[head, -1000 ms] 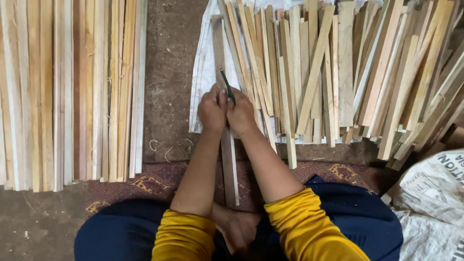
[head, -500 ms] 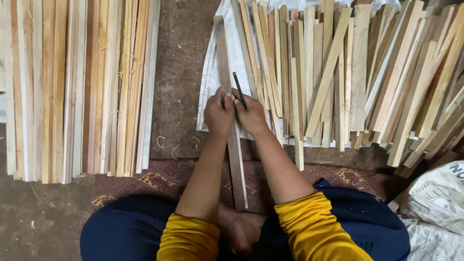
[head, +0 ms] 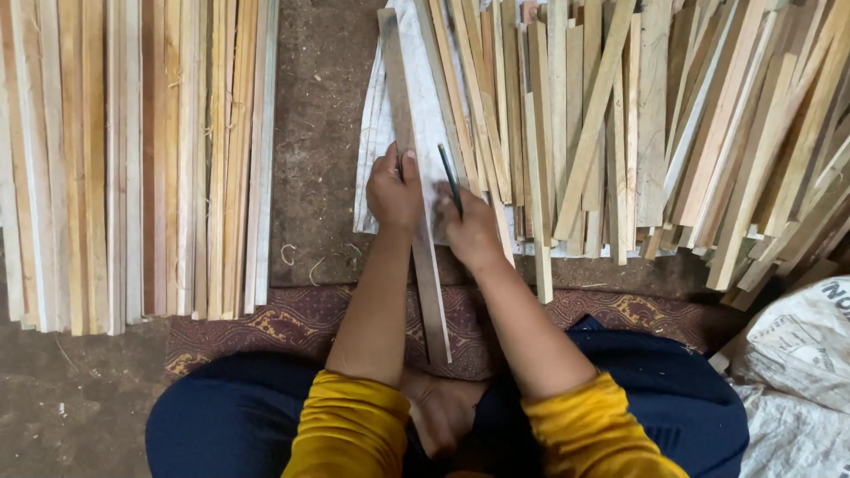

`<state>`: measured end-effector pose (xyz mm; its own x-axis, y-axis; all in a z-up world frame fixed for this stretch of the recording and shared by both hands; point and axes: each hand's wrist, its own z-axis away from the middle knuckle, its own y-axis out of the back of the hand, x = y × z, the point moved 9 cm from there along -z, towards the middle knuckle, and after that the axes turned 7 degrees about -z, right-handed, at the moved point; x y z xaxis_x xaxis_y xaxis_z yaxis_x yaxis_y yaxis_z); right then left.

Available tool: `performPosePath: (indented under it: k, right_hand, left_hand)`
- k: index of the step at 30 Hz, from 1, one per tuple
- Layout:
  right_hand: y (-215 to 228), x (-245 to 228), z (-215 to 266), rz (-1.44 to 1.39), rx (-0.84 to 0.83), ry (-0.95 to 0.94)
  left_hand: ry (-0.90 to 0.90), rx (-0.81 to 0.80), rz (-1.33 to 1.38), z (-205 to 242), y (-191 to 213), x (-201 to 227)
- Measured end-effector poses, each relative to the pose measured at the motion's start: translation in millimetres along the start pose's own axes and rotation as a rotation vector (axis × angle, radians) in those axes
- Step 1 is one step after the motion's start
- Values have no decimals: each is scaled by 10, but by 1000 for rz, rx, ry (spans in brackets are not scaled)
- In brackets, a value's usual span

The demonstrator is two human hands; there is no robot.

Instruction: Marking wooden slats with a pen using a reference slat as a guide

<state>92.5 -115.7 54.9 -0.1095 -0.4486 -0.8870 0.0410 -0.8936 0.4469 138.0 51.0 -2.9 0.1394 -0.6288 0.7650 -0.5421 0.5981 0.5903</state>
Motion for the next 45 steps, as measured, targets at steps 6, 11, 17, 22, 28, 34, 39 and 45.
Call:
performPosePath:
  k: [6, 11, 17, 22, 28, 34, 39, 45]
  right_hand:
    - [-62, 508, 1532, 232, -79, -322]
    - [-234, 536, 2064, 286, -244, -237]
    - [-384, 645, 2126, 492, -341, -180]
    - [-385, 656, 2133, 510, -353, -171]
    - [-429, 524, 2123, 560, -399, -152]
    - [-440, 667, 2075, 754, -385, -76]
    - [-382, 327, 1950, 877, -413, -205]
    - [-477, 318, 1858, 950, -342, -69]
  left_hand:
    - [-7, -3, -34, 10, -22, -38]
    - [7, -153, -18, -31, 34, 85]
    - [-21, -131, -1, -1, 61, 83]
    - [28, -129, -17, 36, 53, 50]
    - [174, -174, 56, 39, 203, 11]
    - [86, 24, -104, 58, 261, -155]
    - [137, -108, -107, 130, 265, -182]
    - [223, -464, -10, 191, 516, -103]
